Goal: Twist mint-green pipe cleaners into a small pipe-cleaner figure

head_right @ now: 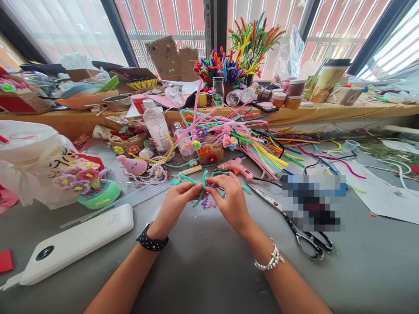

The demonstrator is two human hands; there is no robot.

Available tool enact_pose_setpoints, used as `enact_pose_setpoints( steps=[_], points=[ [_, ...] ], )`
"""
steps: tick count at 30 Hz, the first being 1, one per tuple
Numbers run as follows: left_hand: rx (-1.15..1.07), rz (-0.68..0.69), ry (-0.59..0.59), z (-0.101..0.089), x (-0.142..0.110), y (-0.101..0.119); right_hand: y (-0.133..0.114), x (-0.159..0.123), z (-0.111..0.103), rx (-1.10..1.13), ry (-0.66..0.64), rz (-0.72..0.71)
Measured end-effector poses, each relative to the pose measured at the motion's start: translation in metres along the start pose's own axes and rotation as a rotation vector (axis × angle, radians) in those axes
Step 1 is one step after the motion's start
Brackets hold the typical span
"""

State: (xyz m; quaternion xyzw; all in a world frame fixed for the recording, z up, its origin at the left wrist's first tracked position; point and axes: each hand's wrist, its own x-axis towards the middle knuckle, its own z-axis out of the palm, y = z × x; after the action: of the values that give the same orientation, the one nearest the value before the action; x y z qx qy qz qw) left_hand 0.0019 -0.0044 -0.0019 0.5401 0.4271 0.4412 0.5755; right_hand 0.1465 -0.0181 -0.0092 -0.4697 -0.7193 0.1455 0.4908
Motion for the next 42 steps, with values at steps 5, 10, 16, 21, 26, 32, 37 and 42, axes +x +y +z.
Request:
enact_pose_setpoints(
  steps=[5,10,16,21,26,32,37,42],
  points=[
    [-0.011,-0.022,0.000,0.0000,-0.0002,0.0014,-0.0009,-0.0008,-0.0005,0.097,-0.032,0.021],
    [-0.108,-0.082,-0.027,0.0002,-0.0009,0.0028,-0.0039,-0.0018,-0.0003,0.171,-0.038,0.037],
    [-0.070,-0.085,-0.028,0.0006,-0.0016,0.0040,-0.0049,-0.0017,0.0006,0.222,-0.053,0.046],
    [-0.009,-0.052,-0.022,-0.0002,-0.0014,0.0037,-0.0050,-0.0027,0.0010,0.245,-0.065,0.027],
    [-0.007,-0.029,0.002,-0.0006,-0.0012,0.0024,-0.0037,-0.0039,0.0021,0.261,-0.069,0.005],
    [-0.024,-0.003,0.025,-0.0002,-0.0013,0.0009,-0.0023,-0.0042,0.0019,0.234,-0.040,0.017],
    [-0.124,-0.011,-0.033,-0.0014,-0.0011,0.0032,-0.0009,-0.0020,-0.0011,0.181,0.010,0.010],
    [-0.116,-0.022,-0.077,-0.0037,0.0001,0.0006,0.0018,0.0001,-0.0022,0.212,0.018,0.046]
  ],
)
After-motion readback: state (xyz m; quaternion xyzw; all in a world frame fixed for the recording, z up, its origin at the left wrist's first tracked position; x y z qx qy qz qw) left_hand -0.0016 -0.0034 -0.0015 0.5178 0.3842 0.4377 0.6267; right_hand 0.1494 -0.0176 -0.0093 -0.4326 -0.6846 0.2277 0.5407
